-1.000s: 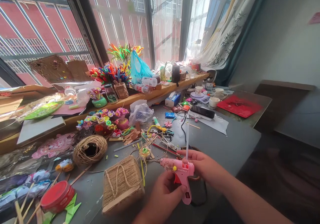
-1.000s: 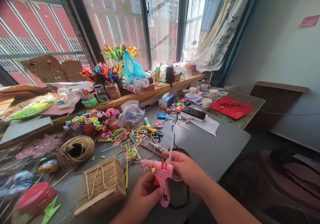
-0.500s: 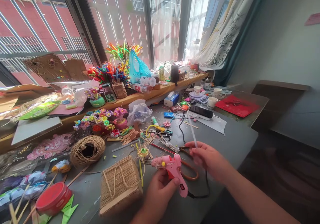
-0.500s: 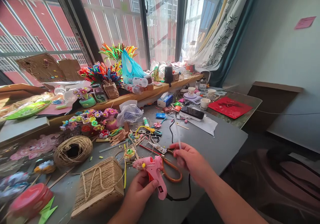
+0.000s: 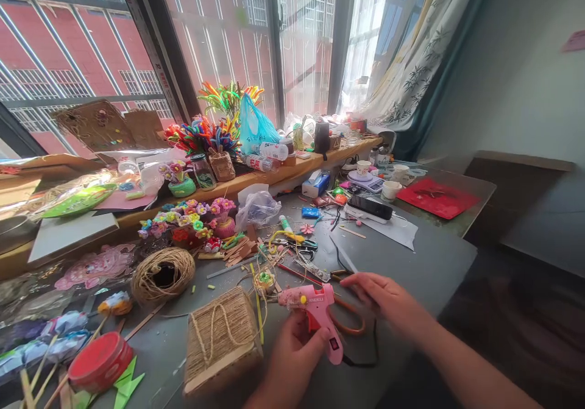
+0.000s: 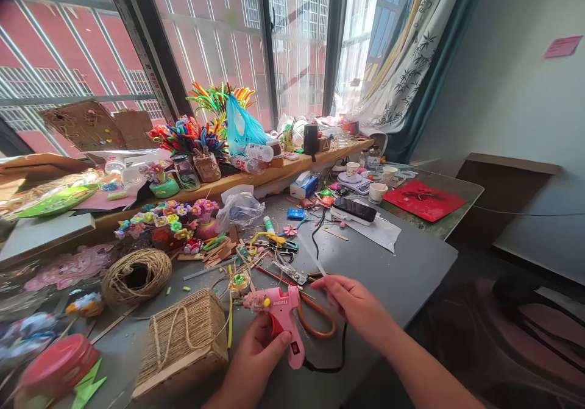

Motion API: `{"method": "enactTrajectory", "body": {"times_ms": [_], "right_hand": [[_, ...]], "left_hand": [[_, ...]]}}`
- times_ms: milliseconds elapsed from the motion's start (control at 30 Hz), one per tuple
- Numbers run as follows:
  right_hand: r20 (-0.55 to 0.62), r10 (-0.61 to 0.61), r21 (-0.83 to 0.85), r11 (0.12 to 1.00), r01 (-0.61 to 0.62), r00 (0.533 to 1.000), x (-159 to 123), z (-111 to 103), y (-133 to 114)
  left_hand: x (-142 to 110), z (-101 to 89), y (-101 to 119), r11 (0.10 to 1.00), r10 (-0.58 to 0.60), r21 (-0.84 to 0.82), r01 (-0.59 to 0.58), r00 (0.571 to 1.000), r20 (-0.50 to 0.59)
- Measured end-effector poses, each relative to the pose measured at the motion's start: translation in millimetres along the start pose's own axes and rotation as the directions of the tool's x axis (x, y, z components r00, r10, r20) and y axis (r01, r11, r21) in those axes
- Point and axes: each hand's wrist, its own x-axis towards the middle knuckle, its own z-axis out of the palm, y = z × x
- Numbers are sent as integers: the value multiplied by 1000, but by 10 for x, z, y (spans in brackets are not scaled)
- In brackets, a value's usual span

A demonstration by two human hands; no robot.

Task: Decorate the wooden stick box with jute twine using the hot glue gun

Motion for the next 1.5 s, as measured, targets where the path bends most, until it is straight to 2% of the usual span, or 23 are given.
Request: {"method": "enactTrajectory", "body": {"times_ms": [67, 100, 167, 267, 333, 533, 700, 833, 967, 1067, 1133, 1200, 1267, 1333, 1367, 1433, 1500], "right_hand": [[-75, -125, -226, 969, 105, 989, -87, -241, -128], [-78, -207, -367, 916, 165, 975, -137, -348, -186], [-5, -319, -597, 761, 253, 948, -229, -515, -257], [133, -325, -764, 569, 305, 936, -299, -638, -228], [189, -327, -806, 487, 336, 926, -306, -652, -154], [288, -372, -849, 326, 415, 883, -342, -560, -22], [375, -452, -871, 126, 474, 810, -426, -515, -4], [406, -498, -879, 16, 476, 766, -462, -513, -44], [463, -577, -870, -154, 468, 673, -429, -562, -168], [507, -605, -848, -222, 482, 614, -372, -591, -247], [521, -601, -836, -217, 504, 606, -342, -599, -280], [509, -576, -834, -147, 532, 639, -335, -614, -316], [470, -496, -840, 3, 543, 730, -354, -645, -373], [420, -360, -837, 201, 509, 833, -379, -686, -448], [401, -290, -826, 296, 480, 869, -387, -702, -484], [374, -193, -789, 448, 421, 907, -381, -709, -537], [368, -157, -736, 553, 390, 917, -349, -669, -554]], "left_hand": [[-11, 11, 53, 1000, -17, 6, 17, 1000, 1], [-16, 13, 78, 1000, -26, 8, 26, 1000, 3], [-25, 12, 115, 999, -37, 8, 37, 999, 6], [-33, 8, 142, 999, -42, 9, 41, 999, 9], [-34, 16, 157, 999, -48, 13, 48, 999, 10], [-18, 74, 241, 998, -58, 14, 58, 998, -4], [-1, 81, 308, 997, -70, 11, 70, 997, 41], [1, 70, 315, 997, -81, 14, 81, 995, 50], [9, 59, 266, 997, -76, 29, 74, 995, 62], [7, 48, 226, 996, -75, 45, 72, 995, 70], [-3, 46, 214, 997, -74, 40, 71, 995, 69], [-17, 51, 215, 997, -73, 29, 71, 994, 79], [-33, 61, 222, 997, -81, 21, 79, 991, 103], [-45, 71, 228, 996, -91, 24, 89, 988, 127], [-50, 75, 229, 996, -93, 29, 90, 987, 133], [-54, 80, 232, 995, -92, 41, 86, 986, 142], [-55, 83, 238, 996, -86, 44, 80, 985, 147]]}}
